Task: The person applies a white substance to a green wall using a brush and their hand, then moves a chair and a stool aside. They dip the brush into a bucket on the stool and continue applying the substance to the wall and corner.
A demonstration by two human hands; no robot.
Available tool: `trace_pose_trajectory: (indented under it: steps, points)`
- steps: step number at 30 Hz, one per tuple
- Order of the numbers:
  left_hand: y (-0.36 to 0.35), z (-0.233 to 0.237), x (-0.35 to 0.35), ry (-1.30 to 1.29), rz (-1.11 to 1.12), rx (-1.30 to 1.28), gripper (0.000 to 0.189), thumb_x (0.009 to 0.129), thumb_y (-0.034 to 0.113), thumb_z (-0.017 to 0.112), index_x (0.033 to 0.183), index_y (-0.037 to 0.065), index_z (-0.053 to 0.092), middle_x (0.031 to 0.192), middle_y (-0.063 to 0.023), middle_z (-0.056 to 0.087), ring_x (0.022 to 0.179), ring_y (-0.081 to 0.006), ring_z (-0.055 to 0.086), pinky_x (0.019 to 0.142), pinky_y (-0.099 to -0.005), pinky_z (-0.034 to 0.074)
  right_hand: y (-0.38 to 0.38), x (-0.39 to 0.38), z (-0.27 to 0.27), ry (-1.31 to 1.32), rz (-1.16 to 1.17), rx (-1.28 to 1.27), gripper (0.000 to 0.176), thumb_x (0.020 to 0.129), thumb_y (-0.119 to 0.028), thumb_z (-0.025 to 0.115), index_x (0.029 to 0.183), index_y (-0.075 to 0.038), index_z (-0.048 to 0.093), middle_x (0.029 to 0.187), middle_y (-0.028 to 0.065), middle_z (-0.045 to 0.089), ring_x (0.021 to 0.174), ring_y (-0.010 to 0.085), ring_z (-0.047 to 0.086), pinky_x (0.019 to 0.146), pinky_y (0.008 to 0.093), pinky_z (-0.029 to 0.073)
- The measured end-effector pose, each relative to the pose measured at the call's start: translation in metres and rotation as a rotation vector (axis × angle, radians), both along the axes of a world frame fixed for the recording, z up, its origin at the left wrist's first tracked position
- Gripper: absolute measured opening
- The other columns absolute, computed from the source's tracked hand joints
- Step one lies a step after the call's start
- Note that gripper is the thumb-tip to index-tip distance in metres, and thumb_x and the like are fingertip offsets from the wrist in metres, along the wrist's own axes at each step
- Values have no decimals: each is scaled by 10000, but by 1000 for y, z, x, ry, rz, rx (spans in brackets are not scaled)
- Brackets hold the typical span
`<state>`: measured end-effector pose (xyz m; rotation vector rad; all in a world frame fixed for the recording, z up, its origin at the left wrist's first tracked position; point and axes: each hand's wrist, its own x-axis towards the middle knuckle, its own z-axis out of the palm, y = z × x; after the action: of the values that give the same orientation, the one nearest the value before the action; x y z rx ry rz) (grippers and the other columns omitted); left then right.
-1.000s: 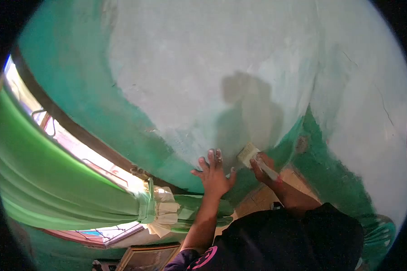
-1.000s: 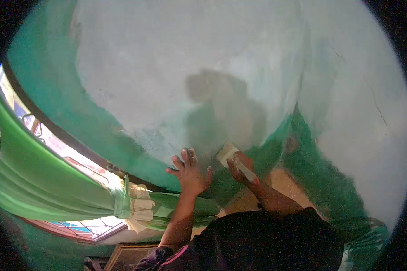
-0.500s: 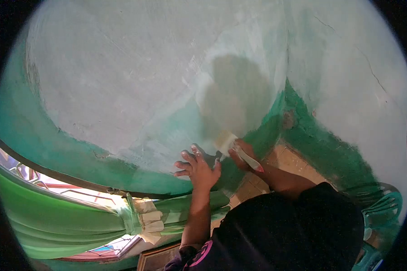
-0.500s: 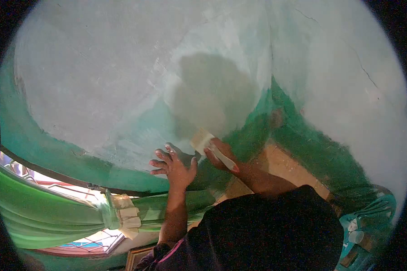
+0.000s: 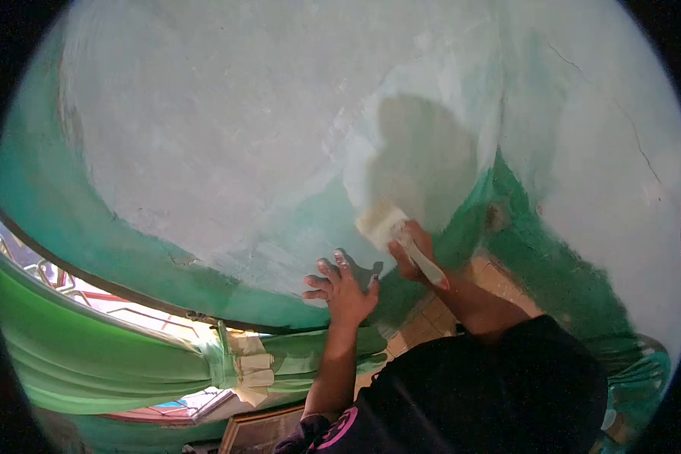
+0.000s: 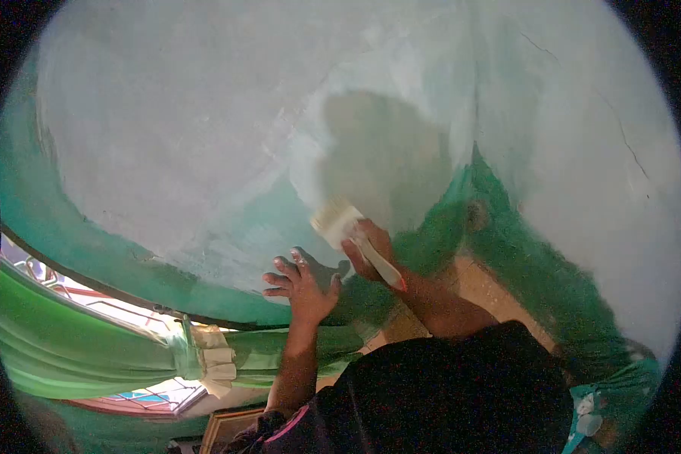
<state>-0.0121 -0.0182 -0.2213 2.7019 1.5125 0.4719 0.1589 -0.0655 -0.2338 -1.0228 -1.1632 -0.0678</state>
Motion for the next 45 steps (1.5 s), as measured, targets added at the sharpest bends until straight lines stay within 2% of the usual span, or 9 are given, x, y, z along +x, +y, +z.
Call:
trace_pose_trajectory:
  steps: [7,11,16,21,24,27,30,36,45]
  points:
    - [1,-7,-2,43,-27,-3,990,723,516,616,1406,4,115,1391,-387,-83,1148,-674,-227,782,-787,-122,-22,-12,-54,-17,19,-98,180,832,-147,568,914,-6,494,714,84,557,599,206,560,536,316,439]
    - [2,-4,-1,18,-9,-57,986,712,529,615,1404,5,146,1400,-375,-74,1155,-675,-211,781,-785,-133,-2,15,22,76,90,-34,133,831,-126,574,872,-9,526,742,89,567,644,172,569,562,287,455]
    - [2,16,-1,-145,-41,357,1010,661,533,638,1391,-10,199,1426,-345,-18,1236,-599,-185,849,-735,-167,-1,12,126,154,90,267,123,809,-127,594,836,-12,560,727,96,591,623,185,592,545,278,470]
    - [3,90,-13,-172,62,434,992,673,500,641,1404,9,184,1447,-310,-18,1270,-550,-190,863,-720,-176,11,8,16,-160,-44,51,149,794,-145,553,851,-9,537,741,147,548,627,292,541,566,356,438]
    - [6,97,-19,-195,-14,467,883,690,483,613,1369,18,292,1473,-237,17,1270,-525,-231,846,-727,-181,-11,-8,-48,-111,42,-188,164,807,-191,551,815,-28,575,723,156,585,643,344,593,582,394,486]
    - [7,90,-21,-92,-28,425,982,682,505,634,1417,44,173,1472,-252,-32,1261,-552,-211,852,-720,-189,-21,1,-70,-240,21,-451,136,801,-153,564,823,-19,576,734,162,593,663,342,604,596,386,490]
    - [10,86,-16,-118,-47,503,983,683,508,631,1417,43,172,1473,-248,-18,1259,-549,-221,855,-718,-188,-7,10,5,-297,-158,-144,101,788,-104,584,826,-12,573,736,156,598,651,323,607,596,358,491]
    - [6,93,-16,-114,-17,479,981,676,496,638,1416,44,178,1478,-231,-2,1264,-545,-215,863,-719,-177,15,9,141,29,22,353,107,779,-64,595,860,-7,554,725,127,588,623,253,592,575,316,475]
    - [7,90,-20,-114,-54,457,975,678,487,653,1412,45,187,1479,-229,-26,1272,-527,-222,860,-729,-166,-6,-13,-48,-112,58,-30,143,791,-124,569,830,10,541,728,135,570,621,258,573,548,333,448]
